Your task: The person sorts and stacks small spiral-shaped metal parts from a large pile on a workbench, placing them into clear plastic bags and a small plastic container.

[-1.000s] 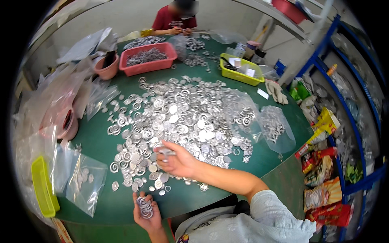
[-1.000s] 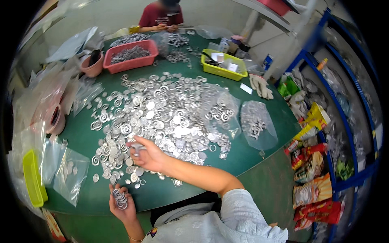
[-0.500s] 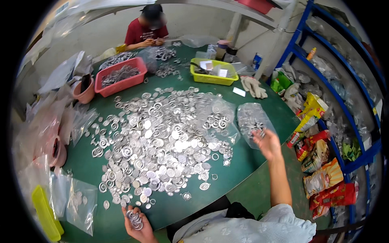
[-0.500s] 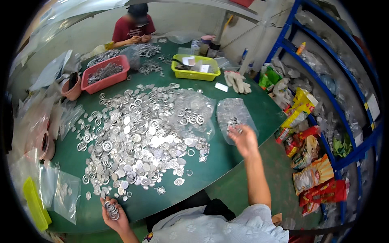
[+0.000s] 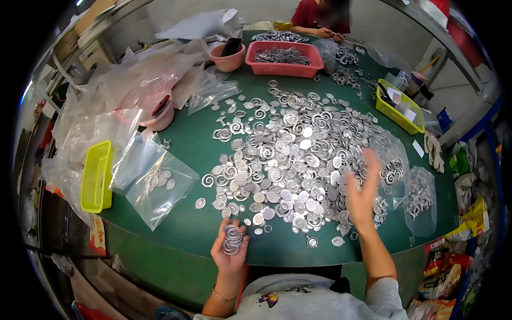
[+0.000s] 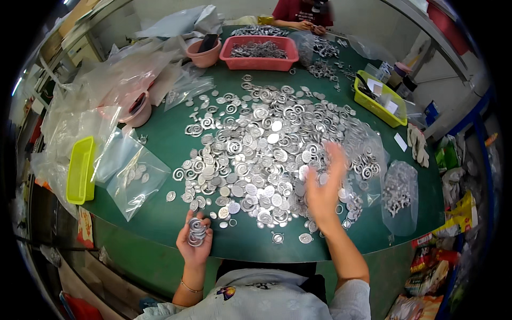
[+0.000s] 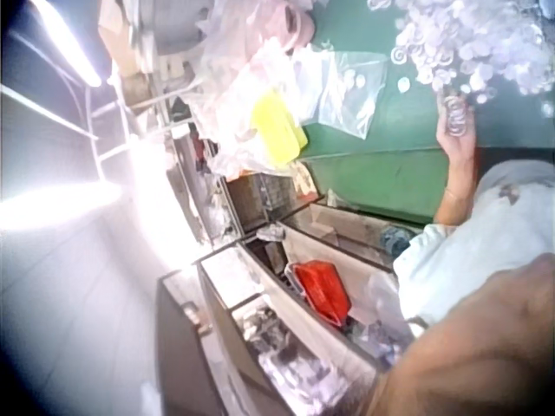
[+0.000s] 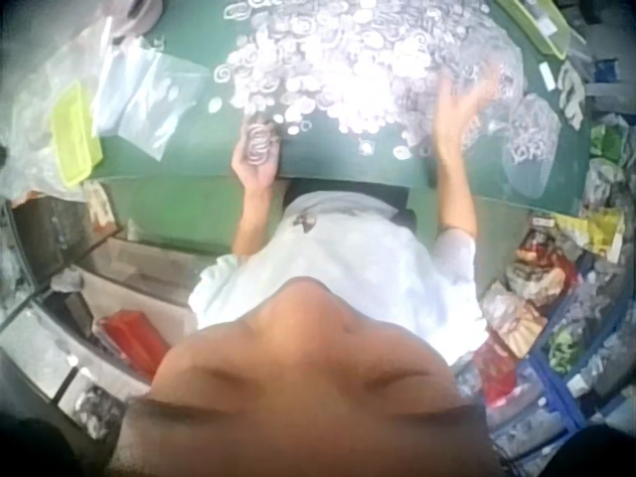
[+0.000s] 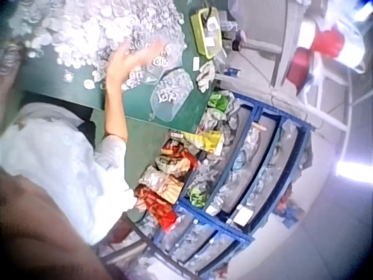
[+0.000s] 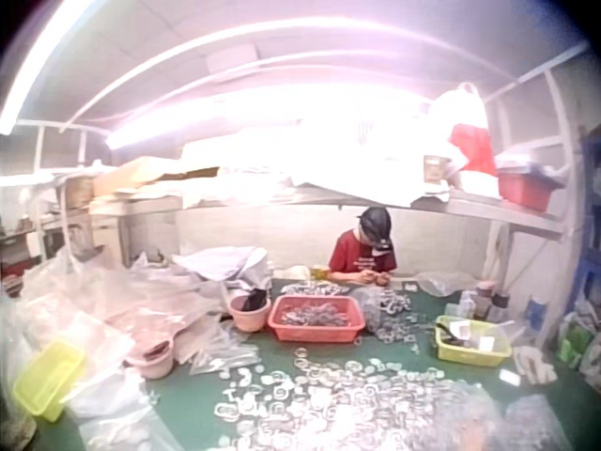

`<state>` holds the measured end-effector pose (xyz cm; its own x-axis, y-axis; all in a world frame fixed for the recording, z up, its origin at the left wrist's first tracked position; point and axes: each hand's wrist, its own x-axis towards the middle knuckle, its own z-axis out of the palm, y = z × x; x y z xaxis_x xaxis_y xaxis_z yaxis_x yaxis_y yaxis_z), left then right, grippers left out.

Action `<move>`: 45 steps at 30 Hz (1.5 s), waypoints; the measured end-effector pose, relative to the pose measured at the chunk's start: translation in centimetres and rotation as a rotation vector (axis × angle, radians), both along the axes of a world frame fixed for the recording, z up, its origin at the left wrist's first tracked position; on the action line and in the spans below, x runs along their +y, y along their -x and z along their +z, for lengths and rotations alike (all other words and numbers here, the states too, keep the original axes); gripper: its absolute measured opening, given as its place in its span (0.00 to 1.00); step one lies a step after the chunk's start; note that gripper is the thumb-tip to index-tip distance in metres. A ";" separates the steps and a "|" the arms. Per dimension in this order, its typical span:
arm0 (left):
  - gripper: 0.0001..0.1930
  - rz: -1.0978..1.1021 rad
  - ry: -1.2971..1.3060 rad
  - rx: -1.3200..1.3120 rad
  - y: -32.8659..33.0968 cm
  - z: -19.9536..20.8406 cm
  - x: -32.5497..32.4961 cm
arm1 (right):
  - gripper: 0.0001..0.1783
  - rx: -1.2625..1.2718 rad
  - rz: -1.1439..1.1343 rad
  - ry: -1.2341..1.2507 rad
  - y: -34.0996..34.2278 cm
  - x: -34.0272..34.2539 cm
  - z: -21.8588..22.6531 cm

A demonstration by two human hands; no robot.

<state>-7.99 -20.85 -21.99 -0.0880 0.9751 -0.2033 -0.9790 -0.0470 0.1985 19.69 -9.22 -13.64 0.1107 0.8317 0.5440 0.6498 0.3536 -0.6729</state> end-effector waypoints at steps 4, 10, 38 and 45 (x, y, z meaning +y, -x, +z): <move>0.21 -0.021 -0.025 -0.036 -0.4 -0.1 0.4 | 0.27 -0.321 0.610 0.057 6.8 7.1 -2.1; 0.21 -0.004 -0.017 -0.057 -0.6 -0.1 0.7 | 0.29 -0.609 0.393 -0.011 11.0 15.5 -6.6; 0.22 -0.035 -0.024 0.057 -0.6 0.1 0.5 | 0.22 -0.412 0.546 0.126 5.6 6.0 -3.2; 0.21 -0.179 -0.105 0.016 0.2 -0.4 0.4 | 0.22 -0.514 0.476 0.047 9.2 7.6 -5.8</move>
<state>-8.22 -20.43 -22.42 0.0862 0.9912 -0.0999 -0.9703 0.1063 0.2174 10.52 -1.67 -19.44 -0.5324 0.7502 0.3921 0.6717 0.6563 -0.3437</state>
